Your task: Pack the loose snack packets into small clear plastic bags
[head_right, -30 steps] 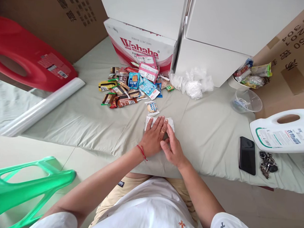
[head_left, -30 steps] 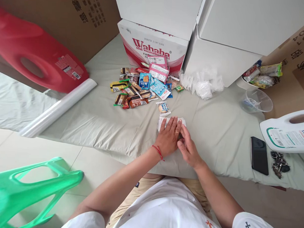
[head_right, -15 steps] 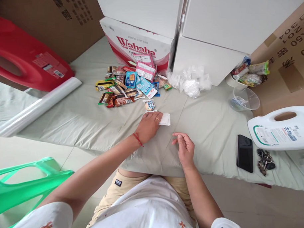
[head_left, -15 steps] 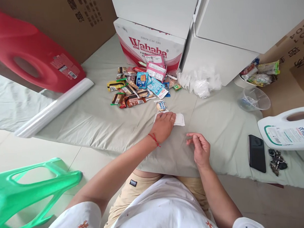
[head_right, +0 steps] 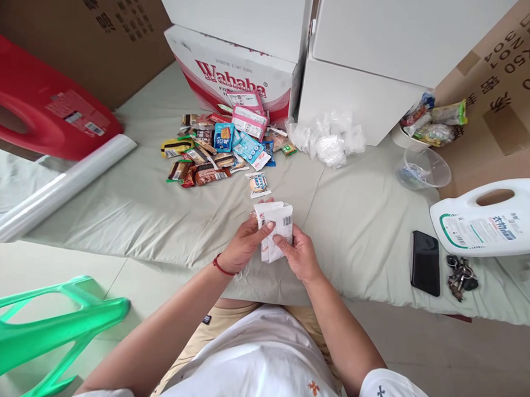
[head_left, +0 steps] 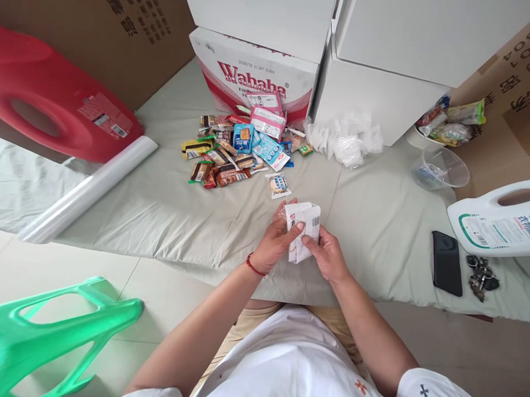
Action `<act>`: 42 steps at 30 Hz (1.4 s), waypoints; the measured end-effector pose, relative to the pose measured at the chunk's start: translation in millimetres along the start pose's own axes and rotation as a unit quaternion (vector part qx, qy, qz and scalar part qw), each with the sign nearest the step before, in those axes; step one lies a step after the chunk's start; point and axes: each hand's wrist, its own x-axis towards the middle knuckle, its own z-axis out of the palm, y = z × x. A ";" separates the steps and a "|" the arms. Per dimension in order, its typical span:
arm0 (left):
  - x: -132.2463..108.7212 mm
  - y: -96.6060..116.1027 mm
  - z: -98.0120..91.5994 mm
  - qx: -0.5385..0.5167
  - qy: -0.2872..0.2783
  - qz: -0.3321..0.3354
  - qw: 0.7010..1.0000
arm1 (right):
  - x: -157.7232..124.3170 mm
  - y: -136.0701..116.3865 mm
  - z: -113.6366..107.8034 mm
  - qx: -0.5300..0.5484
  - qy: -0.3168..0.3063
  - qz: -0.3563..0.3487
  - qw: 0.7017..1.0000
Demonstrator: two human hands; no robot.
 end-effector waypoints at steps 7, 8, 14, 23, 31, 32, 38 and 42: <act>9.5 18.6 -18.0 -0.202 0.049 -0.070 0.976 | -9.9 -8.1 8.4 0.032 -0.011 0.044 0.998; 11.9 20.5 -18.5 -0.220 0.056 -0.067 0.972 | -9.8 -8.2 9.5 0.034 -0.022 0.050 0.998; 6.1 14.9 -5.3 -0.130 0.022 -0.027 0.991 | -7.1 0.5 10.8 0.039 -0.005 0.044 0.998; -4.3 -0.8 12.2 0.147 0.094 0.010 0.985 | -11.0 5.0 13.9 -0.204 0.041 -0.036 0.977; -2.1 14.5 12.9 -0.080 0.092 0.004 0.993 | -15.9 -8.0 16.9 -0.079 -0.017 -0.026 0.996; -3.5 16.6 11.2 -0.086 0.072 -0.011 0.994 | -16.7 -7.8 15.4 -0.069 -0.024 -0.007 0.997; -10.1 21.1 -1.3 -0.126 -0.101 -0.124 0.979 | -18.0 -10.4 6.7 0.010 -0.055 0.061 0.997; -6.7 8.9 -1.5 -0.138 -0.052 -0.147 0.978 | -13.9 -11.1 11.7 0.023 -0.059 0.093 0.994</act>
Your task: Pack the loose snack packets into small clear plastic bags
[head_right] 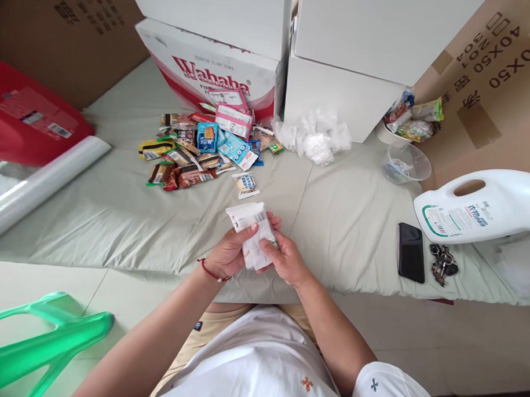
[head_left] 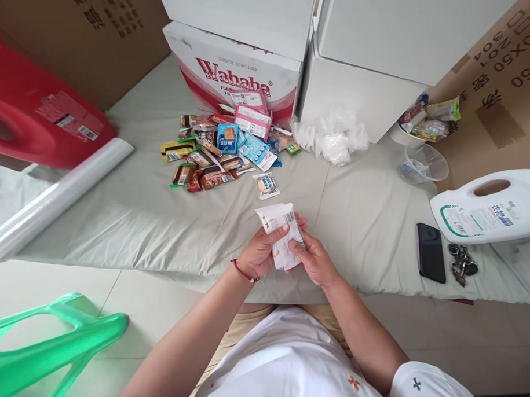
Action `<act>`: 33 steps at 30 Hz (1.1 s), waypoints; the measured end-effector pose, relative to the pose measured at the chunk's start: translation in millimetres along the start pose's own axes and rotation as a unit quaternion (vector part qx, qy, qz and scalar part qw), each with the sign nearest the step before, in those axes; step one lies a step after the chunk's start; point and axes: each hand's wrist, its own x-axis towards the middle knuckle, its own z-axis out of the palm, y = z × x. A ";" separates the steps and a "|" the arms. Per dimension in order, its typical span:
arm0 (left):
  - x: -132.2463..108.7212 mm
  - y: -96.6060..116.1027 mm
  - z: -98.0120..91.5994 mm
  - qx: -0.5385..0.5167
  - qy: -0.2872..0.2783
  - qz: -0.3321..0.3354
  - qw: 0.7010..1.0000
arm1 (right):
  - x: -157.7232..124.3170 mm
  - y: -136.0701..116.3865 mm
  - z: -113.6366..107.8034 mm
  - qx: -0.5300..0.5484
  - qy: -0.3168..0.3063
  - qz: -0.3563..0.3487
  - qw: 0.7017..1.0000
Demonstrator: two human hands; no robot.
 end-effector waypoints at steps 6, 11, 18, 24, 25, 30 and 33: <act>8.7 -8.9 -1.7 -0.044 0.080 0.050 0.995 | 2.6 5.2 4.0 0.032 0.104 0.017 0.994; 8.3 -5.2 -2.0 -0.056 0.077 0.082 0.992 | 0.4 4.0 -0.2 0.019 0.079 0.005 0.997; 6.3 -9.7 -1.8 -0.040 0.061 0.071 0.995 | 0.1 6.4 -0.1 -0.006 0.089 -0.018 0.996; 1.0 2.6 1.6 0.054 0.023 0.060 0.996 | -7.1 2.0 -7.7 0.074 0.097 -0.008 0.993; -1.8 5.6 -0.3 0.087 0.026 0.075 0.993 | -10.6 1.0 -13.4 0.088 0.111 -0.004 0.990; -33.7 15.0 -37.6 0.318 0.196 0.185 0.909 | -39.3 -4.8 -62.3 0.092 0.213 0.004 0.973; -59.1 14.5 -72.2 0.509 0.272 0.224 0.786 | -51.6 -23.5 -103.6 0.072 0.299 -0.029 0.951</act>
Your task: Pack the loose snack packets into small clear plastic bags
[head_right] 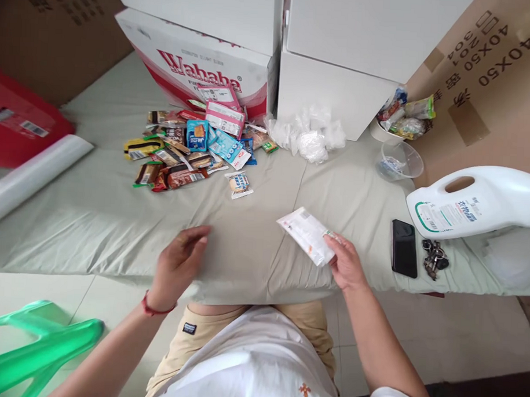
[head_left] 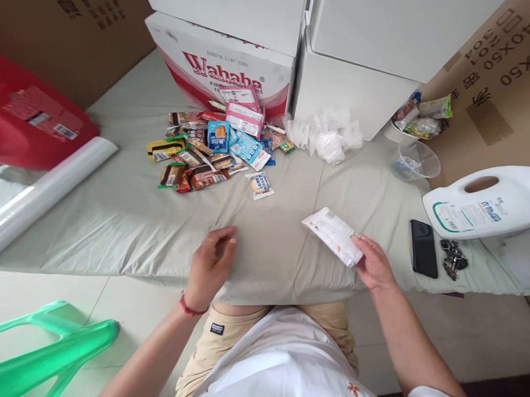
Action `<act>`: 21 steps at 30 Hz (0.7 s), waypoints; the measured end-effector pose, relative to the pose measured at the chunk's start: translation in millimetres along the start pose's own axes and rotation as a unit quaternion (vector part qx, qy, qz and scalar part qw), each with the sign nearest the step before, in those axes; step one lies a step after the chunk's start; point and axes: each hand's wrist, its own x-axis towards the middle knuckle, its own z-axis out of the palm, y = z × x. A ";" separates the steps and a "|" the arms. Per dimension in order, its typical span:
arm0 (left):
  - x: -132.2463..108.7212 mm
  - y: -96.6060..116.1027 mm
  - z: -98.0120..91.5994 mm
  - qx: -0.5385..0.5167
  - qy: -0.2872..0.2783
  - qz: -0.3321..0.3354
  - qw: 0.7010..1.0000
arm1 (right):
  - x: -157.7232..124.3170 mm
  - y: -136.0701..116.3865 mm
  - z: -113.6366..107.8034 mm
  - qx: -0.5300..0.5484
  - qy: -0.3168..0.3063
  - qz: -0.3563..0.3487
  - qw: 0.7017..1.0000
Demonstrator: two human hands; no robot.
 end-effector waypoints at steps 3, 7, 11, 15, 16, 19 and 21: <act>-9.0 -20.8 -13.1 0.105 0.008 0.115 0.988 | 31.9 -54.3 -28.6 0.013 0.128 -0.061 0.990; -11.2 -26.7 -2.2 0.179 0.031 0.248 0.952 | 92.4 -154.1 -51.4 0.078 0.246 -0.116 0.959; -10.3 -28.2 10.9 0.228 0.053 0.283 0.930 | 131.3 -197.7 -58.3 -0.013 0.280 -0.092 0.956; -11.5 -32.2 10.7 0.217 0.046 0.306 0.926 | 122.1 -140.9 -44.5 -0.098 0.210 -0.048 0.972; -11.7 -32.0 10.0 0.214 0.046 0.311 0.925 | 114.1 -117.5 -38.2 -0.124 0.170 -0.059 0.976; -10.9 -25.6 7.8 0.212 0.046 0.303 0.928 | 86.0 -51.0 -14.0 -0.194 0.068 -0.118 0.972; -9.1 -17.7 5.6 0.202 0.033 0.280 0.938 | 70.0 -20.7 5.5 -0.238 -0.021 -0.145 0.960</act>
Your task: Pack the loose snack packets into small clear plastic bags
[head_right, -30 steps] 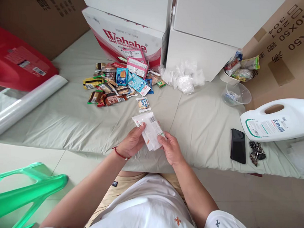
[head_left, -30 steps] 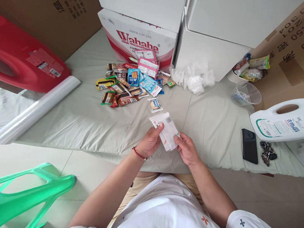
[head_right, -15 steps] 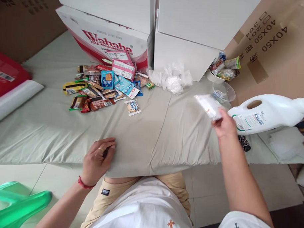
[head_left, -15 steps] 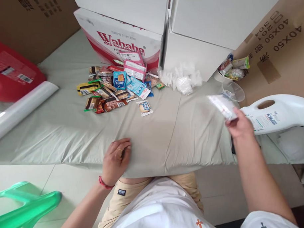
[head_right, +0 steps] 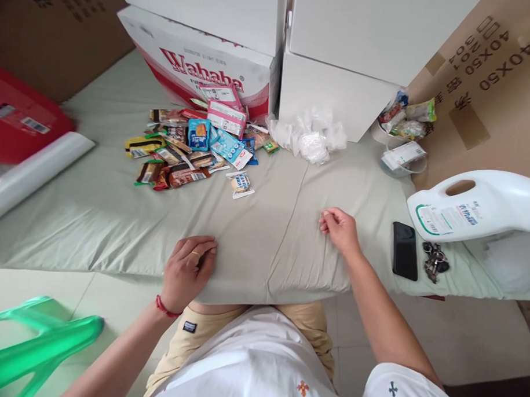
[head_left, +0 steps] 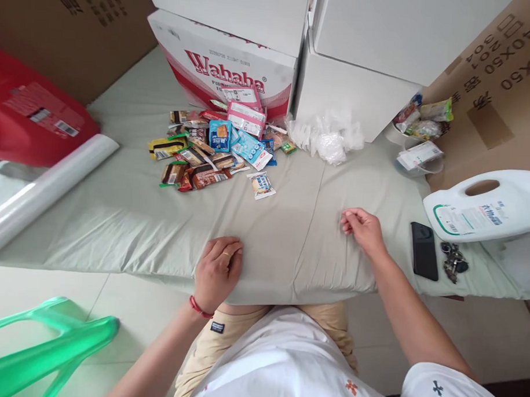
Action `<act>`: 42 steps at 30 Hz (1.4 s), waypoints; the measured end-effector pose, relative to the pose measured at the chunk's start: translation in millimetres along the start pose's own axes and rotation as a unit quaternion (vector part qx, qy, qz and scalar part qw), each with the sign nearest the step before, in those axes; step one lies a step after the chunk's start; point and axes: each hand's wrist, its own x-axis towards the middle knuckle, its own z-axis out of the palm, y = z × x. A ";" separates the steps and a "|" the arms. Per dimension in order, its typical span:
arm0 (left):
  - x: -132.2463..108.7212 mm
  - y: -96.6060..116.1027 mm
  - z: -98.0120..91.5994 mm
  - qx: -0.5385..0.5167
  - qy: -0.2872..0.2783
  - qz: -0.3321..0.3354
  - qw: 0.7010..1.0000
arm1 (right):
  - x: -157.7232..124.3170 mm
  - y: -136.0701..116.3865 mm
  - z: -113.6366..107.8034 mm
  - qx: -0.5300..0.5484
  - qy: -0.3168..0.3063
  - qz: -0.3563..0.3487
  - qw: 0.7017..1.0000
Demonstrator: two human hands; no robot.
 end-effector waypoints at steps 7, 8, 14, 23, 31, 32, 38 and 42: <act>8.8 5.5 -10.7 -0.059 -0.029 -0.150 0.987 | 8.9 -16.0 71.6 -0.095 -0.129 -0.089 0.983; 6.7 4.4 -9.1 -0.045 -0.027 -0.165 0.985 | 19.1 -19.4 77.7 -0.104 -0.118 -0.096 0.983; -12.7 -6.7 10.0 0.039 0.048 -0.073 0.995 | 105.4 -33.4 78.7 -0.176 0.046 -0.158 0.971; -14.2 -6.0 13.9 0.031 0.086 -0.029 0.995 | 181.9 -65.9 99.7 -0.304 0.112 -0.231 0.917; -8.5 3.3 7.4 -0.033 0.065 -0.099 0.992 | 185.2 -86.0 117.1 -0.208 0.146 -0.239 0.937; -8.6 3.7 4.5 -0.057 0.062 -0.136 0.987 | 174.4 -86.9 113.9 -0.169 0.150 -0.266 0.937; -0.2 4.9 -6.5 -0.294 0.041 -0.249 0.922 | 62.3 -78.0 109.5 0.091 0.052 -0.222 0.969; 16.6 14.2 -6.3 -0.513 0.032 -0.206 0.832 | 5.1 -55.4 119.9 0.223 -0.096 -0.037 0.969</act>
